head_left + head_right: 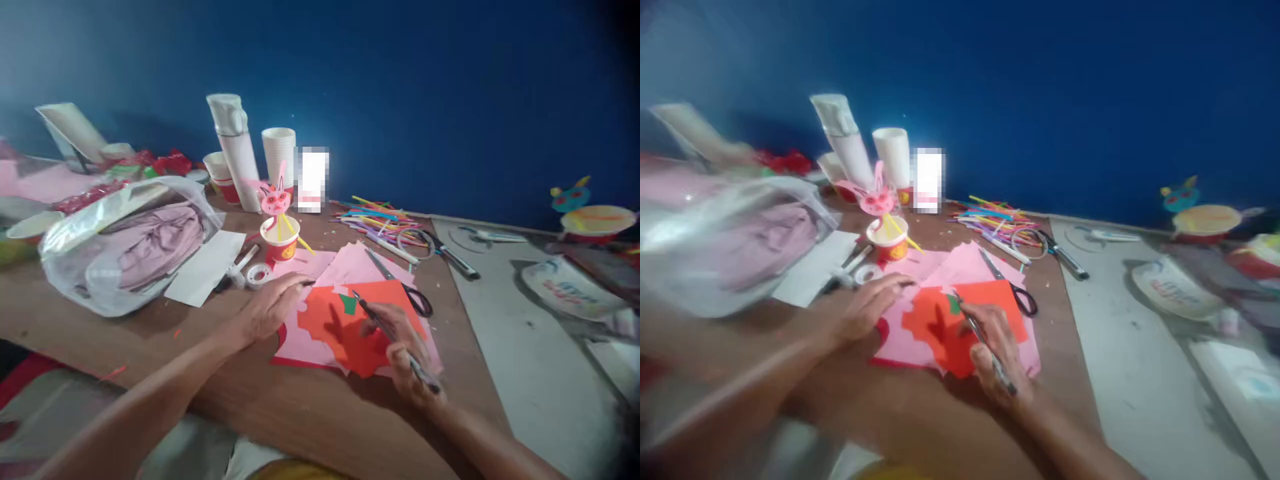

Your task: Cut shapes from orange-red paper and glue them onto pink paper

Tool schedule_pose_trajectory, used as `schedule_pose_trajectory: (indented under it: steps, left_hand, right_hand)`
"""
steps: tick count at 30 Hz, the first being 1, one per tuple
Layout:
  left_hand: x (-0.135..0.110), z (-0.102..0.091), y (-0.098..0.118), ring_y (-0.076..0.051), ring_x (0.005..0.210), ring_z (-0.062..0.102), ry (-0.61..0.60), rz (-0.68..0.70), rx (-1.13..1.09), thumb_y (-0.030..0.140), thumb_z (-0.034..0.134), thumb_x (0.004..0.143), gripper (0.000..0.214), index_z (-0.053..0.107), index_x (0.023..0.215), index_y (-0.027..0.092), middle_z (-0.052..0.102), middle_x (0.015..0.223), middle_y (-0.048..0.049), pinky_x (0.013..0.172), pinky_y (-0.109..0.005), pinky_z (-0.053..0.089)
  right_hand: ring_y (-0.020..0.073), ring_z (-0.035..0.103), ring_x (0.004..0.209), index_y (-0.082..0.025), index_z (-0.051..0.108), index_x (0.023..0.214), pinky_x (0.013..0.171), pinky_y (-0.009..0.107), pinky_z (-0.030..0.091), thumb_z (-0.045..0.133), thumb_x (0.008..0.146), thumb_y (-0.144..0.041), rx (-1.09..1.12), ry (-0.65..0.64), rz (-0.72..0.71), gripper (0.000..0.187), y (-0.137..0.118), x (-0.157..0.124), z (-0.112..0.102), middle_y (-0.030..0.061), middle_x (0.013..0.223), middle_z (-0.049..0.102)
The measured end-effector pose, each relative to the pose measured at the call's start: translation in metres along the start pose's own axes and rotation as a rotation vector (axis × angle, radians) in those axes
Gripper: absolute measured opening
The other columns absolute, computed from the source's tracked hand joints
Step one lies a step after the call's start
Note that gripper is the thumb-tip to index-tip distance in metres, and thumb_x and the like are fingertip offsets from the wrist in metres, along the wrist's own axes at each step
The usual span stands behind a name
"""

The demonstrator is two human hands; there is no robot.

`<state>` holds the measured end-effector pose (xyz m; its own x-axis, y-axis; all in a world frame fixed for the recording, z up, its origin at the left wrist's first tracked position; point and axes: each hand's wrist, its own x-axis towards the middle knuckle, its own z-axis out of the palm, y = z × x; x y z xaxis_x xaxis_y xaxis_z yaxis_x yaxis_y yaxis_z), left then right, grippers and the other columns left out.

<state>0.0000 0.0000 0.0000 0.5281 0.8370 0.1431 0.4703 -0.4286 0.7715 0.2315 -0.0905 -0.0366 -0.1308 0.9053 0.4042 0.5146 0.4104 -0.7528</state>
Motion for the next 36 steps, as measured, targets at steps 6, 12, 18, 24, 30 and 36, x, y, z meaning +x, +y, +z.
schedule_pose_trajectory:
  steps: [6, 12, 18, 24, 30, 36]
  left_hand:
    - [0.006, -0.010, 0.008, -0.018, 0.102, 0.058, -0.034, -0.160, 0.072, 0.025, 0.041, 0.084, 0.034, 0.056, 0.112, 0.013, 0.062, 0.115, -0.0085, 0.088, -0.028, 0.045]
    - [0.006, -0.012, 0.001, -0.016, 0.100, 0.059, 0.012, -0.127, 0.140, 0.022, 0.045, 0.083, 0.030, 0.056, 0.110, 0.017, 0.064, 0.109, -0.0050, 0.087, -0.026, 0.046]
    - [0.006, -0.016, 0.002, -0.016, 0.097, 0.057, -0.029, -0.061, 0.307, 0.015, 0.046, 0.081, 0.025, 0.062, 0.101, 0.016, 0.062, 0.106, -0.0061, 0.087, -0.028, 0.044]
    - [0.003, -0.011, -0.012, -0.019, 0.101, 0.053, -0.018, 0.021, 0.464, 0.014, 0.045, 0.081, 0.028, 0.060, 0.104, 0.017, 0.059, 0.107, -0.0075, 0.088, -0.031, 0.043]
    - [0.001, -0.009, -0.003, -0.021, 0.098, 0.051, -0.040, -0.013, 0.617, 0.016, 0.041, 0.084, 0.026, 0.061, 0.101, 0.017, 0.060, 0.100, -0.0072, 0.087, -0.034, 0.041]
    - [-0.001, -0.010, 0.002, -0.023, 0.093, 0.052, -0.017, -0.099, 0.719, 0.014, 0.043, 0.082, 0.023, 0.063, 0.094, 0.016, 0.061, 0.094, -0.0087, 0.085, -0.037, 0.040]
  right_hand:
    - [0.0230, 0.052, 0.089, -0.023, 0.051, 0.112, 0.080, 0.039, 0.041, 0.024, 0.092, -0.047, -0.014, 0.045, 0.019, 0.041, 0.007, -0.003, -0.003, 0.0066, 0.094, 0.055]
    - [0.0209, 0.054, 0.087, -0.024, 0.053, 0.109, 0.077, 0.035, 0.044, 0.036, 0.091, -0.032, -0.032, -0.061, 0.061, 0.026, 0.006, -0.002, -0.003, 0.0048, 0.090, 0.057]
    - [0.0205, 0.060, 0.085, -0.023, 0.051, 0.108, 0.075, 0.033, 0.048, 0.044, 0.088, -0.036, -0.044, -0.064, 0.223, 0.025, 0.012, -0.008, 0.002, 0.0059, 0.093, 0.061]
    - [0.0220, 0.061, 0.086, -0.023, 0.052, 0.097, 0.073, 0.034, 0.049, 0.045, 0.085, -0.040, -0.147, -0.041, 0.359, 0.022, 0.007, -0.009, 0.005, 0.0062, 0.092, 0.064]
    - [0.0183, 0.062, 0.081, -0.023, 0.054, 0.093, 0.070, 0.029, 0.049, 0.047, 0.085, -0.033, -0.173, -0.037, 0.230, 0.014, 0.004, -0.005, 0.005, 0.0031, 0.087, 0.065]
    - [0.0173, 0.062, 0.085, -0.024, 0.054, 0.096, 0.074, 0.026, 0.048, 0.050, 0.084, -0.029, -0.154, -0.019, 0.100, 0.014, 0.004, -0.003, 0.005, 0.0026, 0.092, 0.065]
